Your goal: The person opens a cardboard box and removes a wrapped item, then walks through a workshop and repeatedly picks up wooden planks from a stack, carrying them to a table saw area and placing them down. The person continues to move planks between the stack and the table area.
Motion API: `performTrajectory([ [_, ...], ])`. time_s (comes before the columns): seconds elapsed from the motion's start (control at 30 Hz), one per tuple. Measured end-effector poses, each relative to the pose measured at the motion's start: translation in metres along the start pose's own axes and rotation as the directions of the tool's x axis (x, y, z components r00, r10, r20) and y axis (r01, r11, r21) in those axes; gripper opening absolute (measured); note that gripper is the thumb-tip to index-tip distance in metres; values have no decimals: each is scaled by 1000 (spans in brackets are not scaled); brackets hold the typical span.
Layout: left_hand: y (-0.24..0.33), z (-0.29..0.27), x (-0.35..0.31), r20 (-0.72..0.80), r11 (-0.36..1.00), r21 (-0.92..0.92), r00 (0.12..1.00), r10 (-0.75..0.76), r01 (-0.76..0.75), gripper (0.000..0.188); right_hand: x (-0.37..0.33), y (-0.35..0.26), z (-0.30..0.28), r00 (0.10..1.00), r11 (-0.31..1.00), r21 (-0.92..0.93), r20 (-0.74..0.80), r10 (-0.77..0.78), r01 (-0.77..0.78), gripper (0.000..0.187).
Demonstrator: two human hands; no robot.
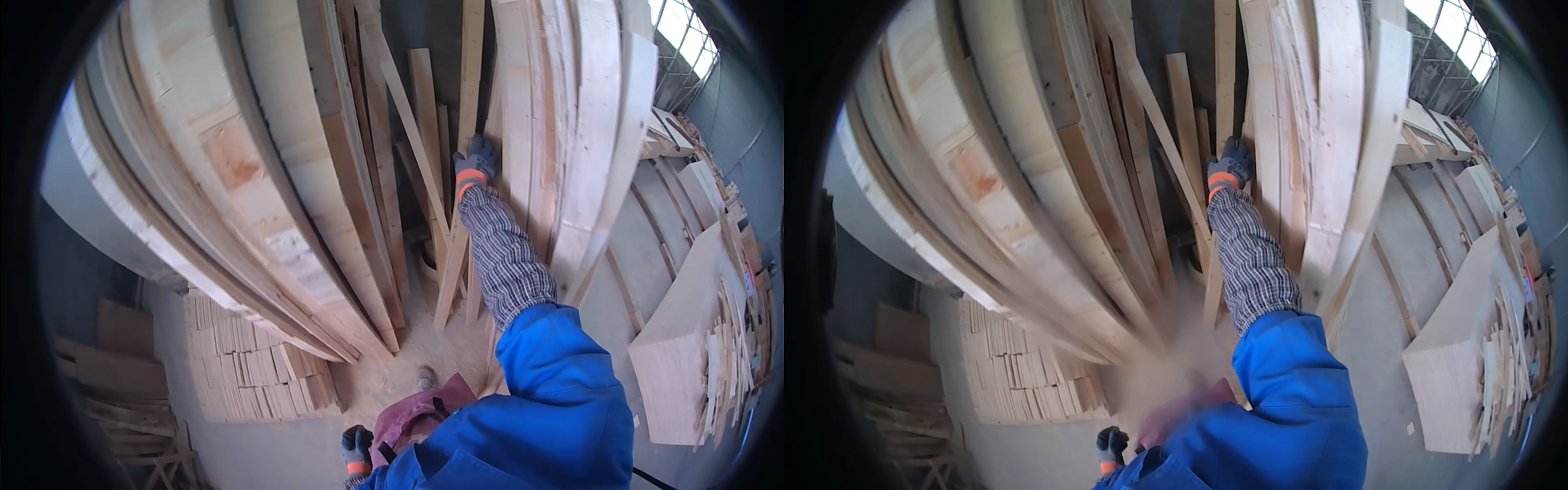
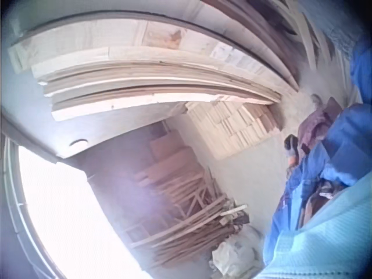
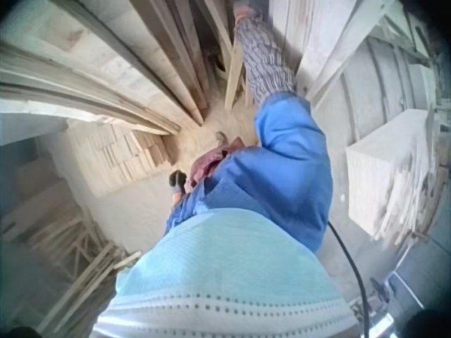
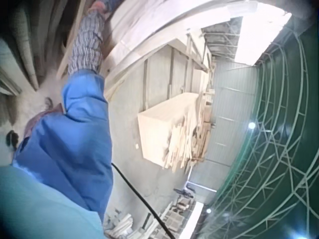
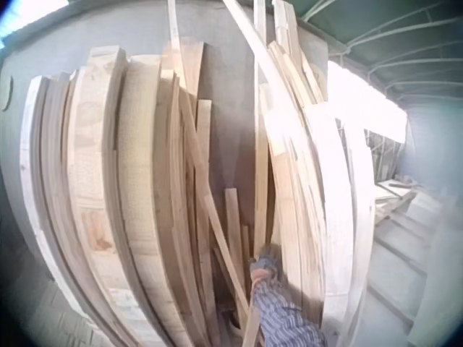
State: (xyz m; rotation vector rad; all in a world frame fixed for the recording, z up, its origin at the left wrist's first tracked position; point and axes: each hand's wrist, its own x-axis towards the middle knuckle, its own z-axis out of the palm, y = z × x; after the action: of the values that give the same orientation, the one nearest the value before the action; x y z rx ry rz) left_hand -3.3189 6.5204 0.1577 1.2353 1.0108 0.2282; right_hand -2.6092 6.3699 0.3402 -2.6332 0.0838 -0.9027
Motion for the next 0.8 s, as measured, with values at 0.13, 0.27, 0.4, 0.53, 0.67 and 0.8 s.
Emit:
performTrajectory([
  [0.13, 19, 25, 2, -48, 999, -6, 998, -33, 33, 26, 30, -18, -5, 971, 956, -289, 236, 19, 52, 72],
  [0.27, 21, 39, 32, 36, 1000, -17, 999, -14, 15, 24, 51, 6, 6, 962, 916, -359, 258, -87, 179, 50],
  [0.4, 56, 67, 50, 136, 998, 39, 990, -48, 43, 23, 39, 5, -1, 976, 940, -280, 151, -160, 197, 39],
  [0.53, 94, 94, 57, 214, 996, 55, 975, 63, -76, 22, 13, -16, -12, 971, 973, -83, 124, -203, 214, 37],
  [0.67, 112, 102, 56, 234, 984, 118, 966, 106, -136, 24, -20, -16, -28, 971, 926, 353, 146, -191, 130, 29],
  [0.8, 105, 97, 61, 247, 982, 98, 960, 134, -162, 24, -72, -15, -105, 929, 821, 544, 188, -318, 170, 40],
])
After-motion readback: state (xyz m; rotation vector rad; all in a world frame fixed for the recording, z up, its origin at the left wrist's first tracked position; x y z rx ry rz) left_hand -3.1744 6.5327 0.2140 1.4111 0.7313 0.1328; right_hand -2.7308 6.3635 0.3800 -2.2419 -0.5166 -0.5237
